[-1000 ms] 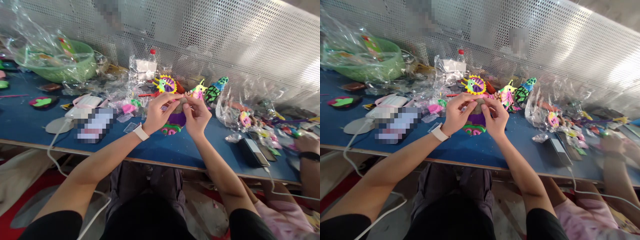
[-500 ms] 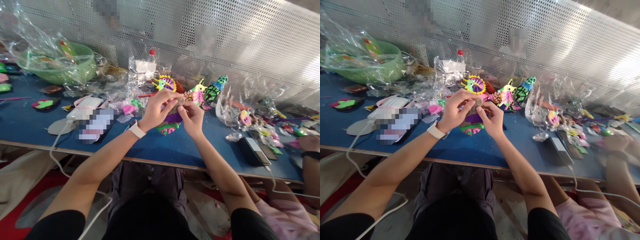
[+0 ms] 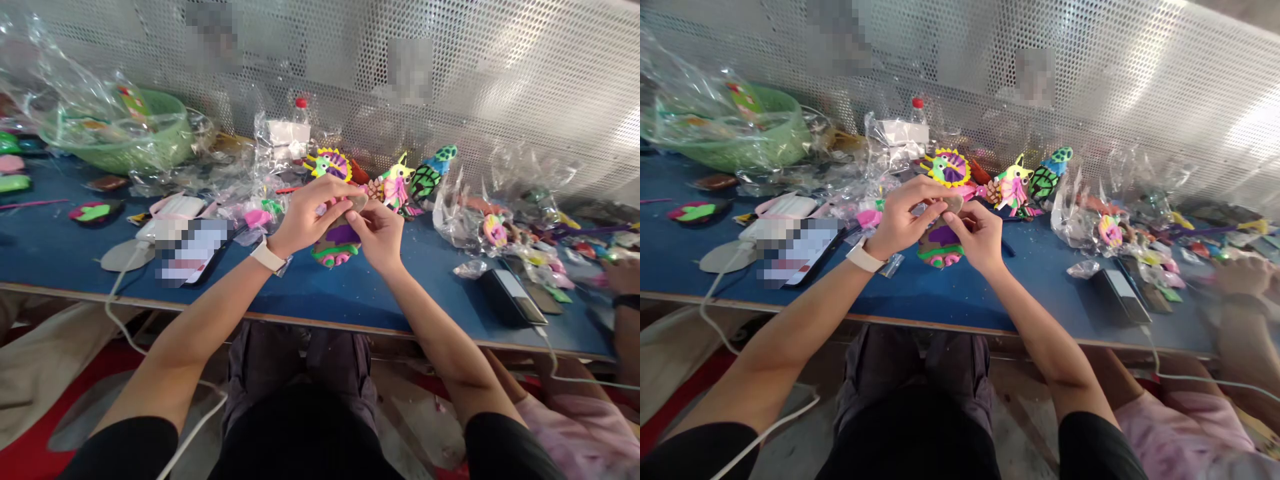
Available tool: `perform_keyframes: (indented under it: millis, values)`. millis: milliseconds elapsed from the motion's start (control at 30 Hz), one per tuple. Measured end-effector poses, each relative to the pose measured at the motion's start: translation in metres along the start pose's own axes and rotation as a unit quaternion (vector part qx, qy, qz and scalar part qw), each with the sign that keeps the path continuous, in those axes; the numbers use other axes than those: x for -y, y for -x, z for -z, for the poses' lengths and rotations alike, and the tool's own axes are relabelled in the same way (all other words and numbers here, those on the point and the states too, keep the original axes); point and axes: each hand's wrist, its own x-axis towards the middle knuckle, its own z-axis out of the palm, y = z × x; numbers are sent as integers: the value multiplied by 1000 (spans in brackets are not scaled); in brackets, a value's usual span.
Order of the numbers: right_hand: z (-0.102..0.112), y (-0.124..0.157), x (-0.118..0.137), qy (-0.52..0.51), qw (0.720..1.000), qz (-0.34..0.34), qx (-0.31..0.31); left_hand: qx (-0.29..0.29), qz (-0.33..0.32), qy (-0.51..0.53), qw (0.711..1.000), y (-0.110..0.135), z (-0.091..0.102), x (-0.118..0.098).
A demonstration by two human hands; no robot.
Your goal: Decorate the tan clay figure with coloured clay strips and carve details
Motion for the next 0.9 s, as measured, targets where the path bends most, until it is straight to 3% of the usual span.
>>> perform_keyframes:
  millis: [200, 500, 667, 900]
  values:
    - [-4, -1, 3, 5, 1000, 15, -13, 16, -37, 13, 999, -4, 5, -1]
    - [-6, -2, 4, 0, 1000, 13, -13, 74, 12, 30, 997, -11, 16, 0]
    - [-4, -3, 4, 9, 1000, 3, -11, 158, 37, 35, 986, -27, 32, 0]
    - [-6, -3, 6, 0, 1000, 5, -2, 292, 71, 33, 953, -67, 58, -6]
